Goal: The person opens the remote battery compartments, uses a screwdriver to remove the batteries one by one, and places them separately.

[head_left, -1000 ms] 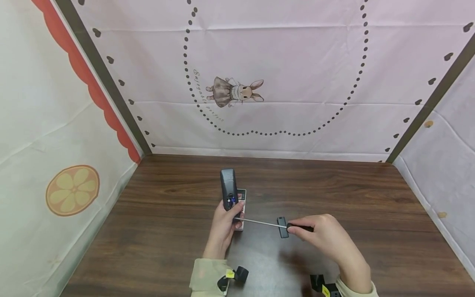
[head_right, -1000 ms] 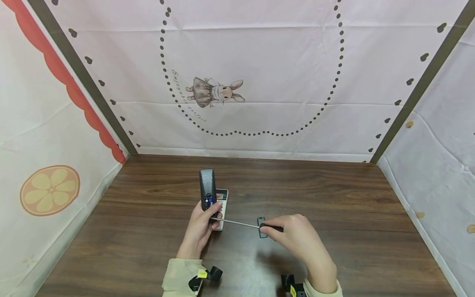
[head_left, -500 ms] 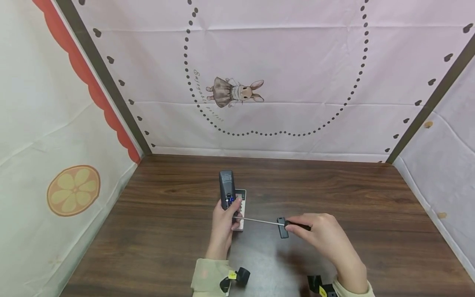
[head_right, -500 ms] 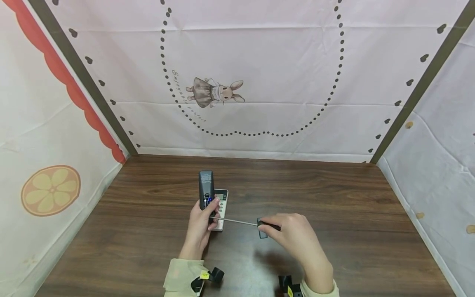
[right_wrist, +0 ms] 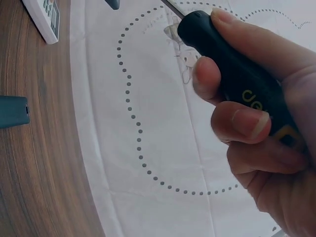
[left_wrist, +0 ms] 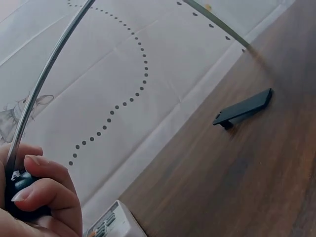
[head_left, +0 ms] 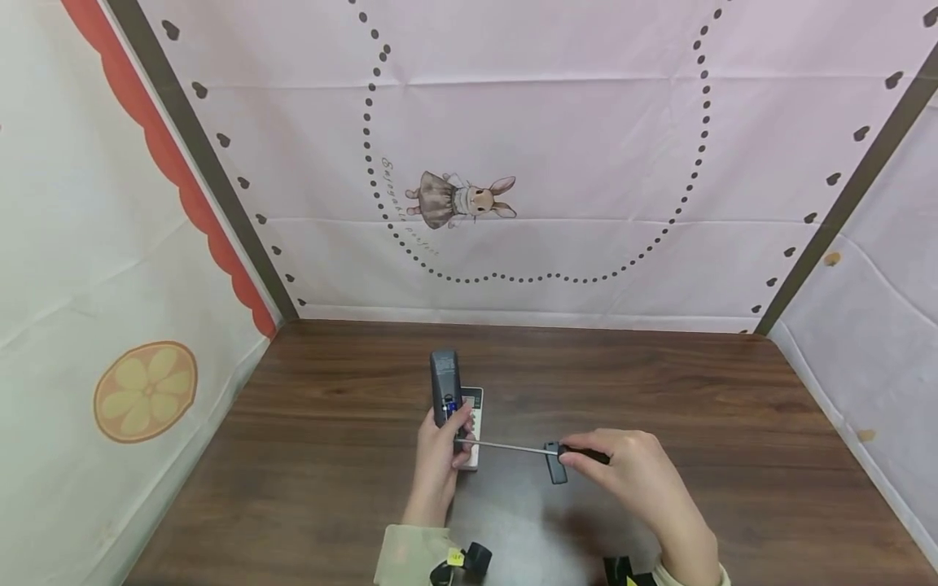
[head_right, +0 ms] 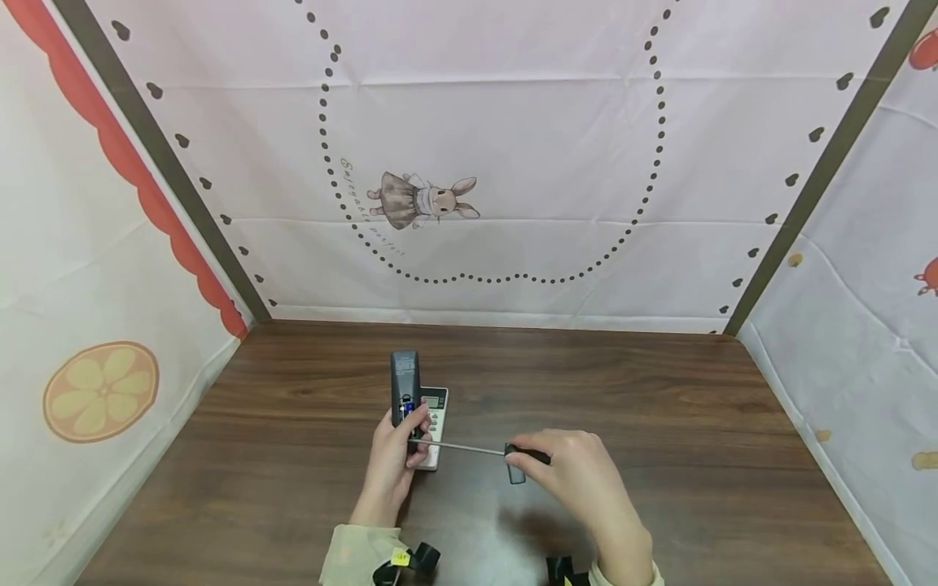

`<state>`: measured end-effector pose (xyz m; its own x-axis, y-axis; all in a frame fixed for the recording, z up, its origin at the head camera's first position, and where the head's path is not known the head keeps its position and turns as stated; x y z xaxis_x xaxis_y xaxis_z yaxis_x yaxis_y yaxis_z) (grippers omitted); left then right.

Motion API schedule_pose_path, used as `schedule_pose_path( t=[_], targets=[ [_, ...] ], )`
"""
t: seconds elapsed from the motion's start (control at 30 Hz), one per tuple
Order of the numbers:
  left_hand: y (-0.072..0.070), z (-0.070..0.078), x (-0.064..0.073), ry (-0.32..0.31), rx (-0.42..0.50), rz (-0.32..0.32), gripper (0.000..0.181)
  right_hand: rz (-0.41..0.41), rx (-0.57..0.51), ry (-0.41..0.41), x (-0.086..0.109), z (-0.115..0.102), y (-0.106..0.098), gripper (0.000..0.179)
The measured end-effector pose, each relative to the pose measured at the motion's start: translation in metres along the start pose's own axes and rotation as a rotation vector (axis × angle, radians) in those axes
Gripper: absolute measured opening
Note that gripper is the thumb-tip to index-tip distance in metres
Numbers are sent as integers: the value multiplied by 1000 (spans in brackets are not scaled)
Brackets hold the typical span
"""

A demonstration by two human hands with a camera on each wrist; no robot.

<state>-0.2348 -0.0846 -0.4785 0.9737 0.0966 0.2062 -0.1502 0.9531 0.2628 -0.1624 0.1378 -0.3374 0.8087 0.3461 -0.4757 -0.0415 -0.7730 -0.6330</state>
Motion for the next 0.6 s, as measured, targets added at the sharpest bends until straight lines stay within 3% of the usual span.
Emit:
schedule_pose_path(
  t=[0.23,0.6],
  targets=[
    [1,1,0,-6,122,-48,35,26,15,-38,-2,-5,0,21],
    [5,0,1,-54,282,-155,35,29,34,-12,-1,-3,1,23]
  ],
)
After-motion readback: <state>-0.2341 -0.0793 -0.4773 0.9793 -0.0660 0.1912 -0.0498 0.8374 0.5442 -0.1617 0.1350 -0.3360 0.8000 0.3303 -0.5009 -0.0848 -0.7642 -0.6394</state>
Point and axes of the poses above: each hand's wrist, its own x-axis away from the middle knuckle, its own y-axis out of the palm, z = x × y, the point moved 9 cm from there along -x, towards the middle knuckle, and after that the axes turned 11 degrees about -x, right-handed, at the moved point
